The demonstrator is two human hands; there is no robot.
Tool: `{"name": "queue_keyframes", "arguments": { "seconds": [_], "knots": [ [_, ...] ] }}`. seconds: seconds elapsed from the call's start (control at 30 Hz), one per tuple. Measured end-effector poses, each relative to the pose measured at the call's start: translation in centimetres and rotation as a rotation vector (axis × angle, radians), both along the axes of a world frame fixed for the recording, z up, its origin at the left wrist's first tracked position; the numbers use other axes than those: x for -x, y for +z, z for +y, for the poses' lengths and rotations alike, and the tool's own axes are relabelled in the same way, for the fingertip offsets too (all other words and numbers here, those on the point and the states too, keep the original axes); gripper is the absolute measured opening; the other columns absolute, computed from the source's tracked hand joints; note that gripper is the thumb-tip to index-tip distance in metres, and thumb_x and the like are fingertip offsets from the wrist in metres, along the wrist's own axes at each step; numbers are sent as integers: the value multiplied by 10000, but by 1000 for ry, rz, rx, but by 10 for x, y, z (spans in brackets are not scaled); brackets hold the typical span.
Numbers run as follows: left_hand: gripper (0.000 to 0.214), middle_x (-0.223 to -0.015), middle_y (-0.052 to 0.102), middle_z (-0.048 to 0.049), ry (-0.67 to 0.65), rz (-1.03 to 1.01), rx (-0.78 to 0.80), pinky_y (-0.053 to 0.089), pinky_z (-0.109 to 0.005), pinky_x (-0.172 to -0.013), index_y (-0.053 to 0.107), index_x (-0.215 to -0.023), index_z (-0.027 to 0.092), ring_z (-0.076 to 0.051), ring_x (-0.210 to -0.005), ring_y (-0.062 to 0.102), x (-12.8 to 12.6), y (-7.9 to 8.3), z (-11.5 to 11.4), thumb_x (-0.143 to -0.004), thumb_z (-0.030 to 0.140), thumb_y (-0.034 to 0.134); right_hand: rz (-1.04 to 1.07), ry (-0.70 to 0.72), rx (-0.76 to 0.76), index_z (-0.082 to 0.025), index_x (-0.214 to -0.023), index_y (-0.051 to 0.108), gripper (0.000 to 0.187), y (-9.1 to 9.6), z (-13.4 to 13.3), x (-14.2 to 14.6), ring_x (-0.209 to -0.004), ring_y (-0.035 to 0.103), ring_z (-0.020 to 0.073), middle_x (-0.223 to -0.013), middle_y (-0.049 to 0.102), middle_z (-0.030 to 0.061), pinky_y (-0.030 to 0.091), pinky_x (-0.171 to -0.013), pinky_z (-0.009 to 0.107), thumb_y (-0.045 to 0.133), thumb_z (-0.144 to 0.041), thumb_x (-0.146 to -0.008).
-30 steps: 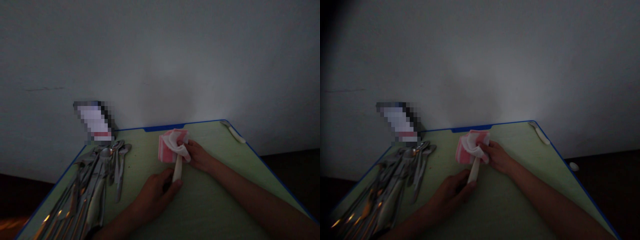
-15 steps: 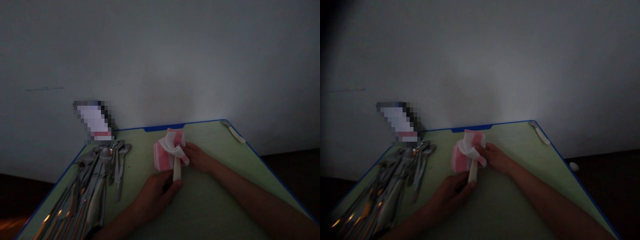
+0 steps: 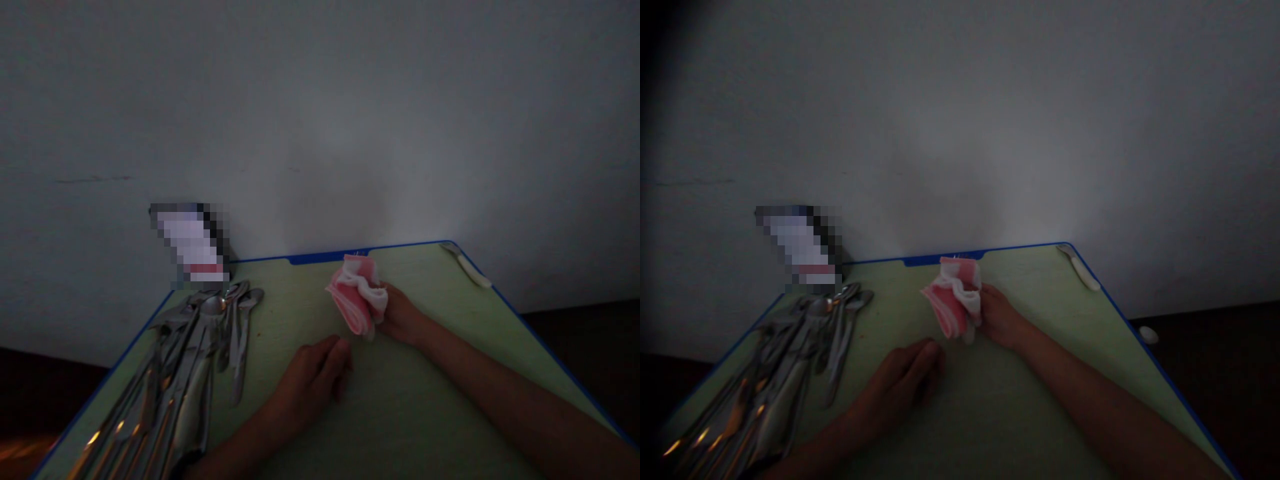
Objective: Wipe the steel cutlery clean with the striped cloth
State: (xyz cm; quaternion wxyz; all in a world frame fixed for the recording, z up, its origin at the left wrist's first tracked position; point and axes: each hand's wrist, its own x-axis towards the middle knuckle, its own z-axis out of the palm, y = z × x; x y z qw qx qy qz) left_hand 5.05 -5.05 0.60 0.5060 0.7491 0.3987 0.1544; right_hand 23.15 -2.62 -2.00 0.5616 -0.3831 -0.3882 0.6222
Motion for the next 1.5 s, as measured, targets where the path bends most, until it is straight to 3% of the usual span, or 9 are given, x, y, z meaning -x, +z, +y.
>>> {"name": "queue_keyframes", "arguments": {
  "seconds": [0.23, 0.53, 0.7, 0.9, 1.07, 1.17, 1.27, 1.37, 1.5],
  "knots": [
    [381, -503, 454, 55, 76, -81, 9, 332, -204, -512, 442, -629, 178, -94, -479, 431, 2, 4, -1, -918, 406, 347, 198, -27, 26, -185, -788, 633, 199, 5, -3, 4, -548, 436, 85, -655, 569, -25, 367, -538, 208, 693, -309, -644],
    [416, -490, 390, 59, 263, -312, 156, 269, -208, -416, 411, -637, 186, -88, -420, 341, 1, 2, 1, -922, 443, 249, -264, 55, -242, -178, -955, 585, 280, 5, -6, 2, -675, 467, 110, -751, 556, 0, 383, -615, 226, 503, -411, -822],
    [344, -497, 350, 65, 399, -392, -17, 289, -202, -437, 355, -594, 197, -82, -438, 320, 7, 18, 3, -903, 346, 342, -490, 90, -312, -176, -913, 566, 283, 10, -14, 7, -766, 502, 140, -830, 569, 22, 398, -683, 253, 428, -418, -860],
    [317, -475, 370, 68, 321, -325, -216, 279, -189, -416, 376, -611, 193, -72, -420, 315, 17, 55, 7, -906, 305, 344, -547, 53, -344, -175, -1038, 548, 329, 17, -23, 15, -842, 547, 180, -928, 606, 59, 424, -748, 301, 385, -412, -878],
    [202, -573, 443, 54, 365, -230, -465, 337, -176, -461, 455, -746, 184, -75, -482, 397, 28, 74, 20, -891, 307, 386, -588, 37, -434, -208, -1183, 480, 342, 18, -32, 28, -1003, 535, 197, -1127, 579, 77, 393, -870, 332, 384, -355, -889],
    [191, -784, 534, -1, 292, -50, -674, 393, -197, -542, 538, -934, 176, -92, -593, 474, 29, 89, 32, -837, 337, 504, -626, 22, -501, -209, -1222, 447, 353, 15, -37, 35, -1037, 523, 193, -1173, 560, 85, 380, -896, 333, 393, -314, -889],
    [266, -1070, 514, -44, 52, 93, -732, 414, -215, -597, 599, -1007, 215, -76, -608, 484, 27, 111, 41, -823, 391, 521, -659, -33, -502, -192, -1191, 465, 330, 12, -40, 36, -911, 567, 185, -1072, 604, 85, 424, -802, 311, 386, -304, -890],
    [265, -923, 606, -25, -219, 268, -644, 404, -220, -636, 661, -943, 230, -125, -706, 551, 22, 131, 45, -827, 412, 507, -677, -121, -494, -184, -1175, 470, 325, 11, -40, 34, -894, 566, 194, -1047, 607, 89, 427, -773, 304, 387, -308, -886],
    [235, -768, 652, 1, -200, 291, -685, 377, -216, -612, 695, -857, 244, -141, -699, 570, 12, 134, 49, -827, 377, 504, -681, -169, -482, -196, -1190, 452, 331, 12, -37, 30, -886, 558, 196, -1034, 604, 83, 424, -774, 306, 377, -309, -888]
  ]
}}
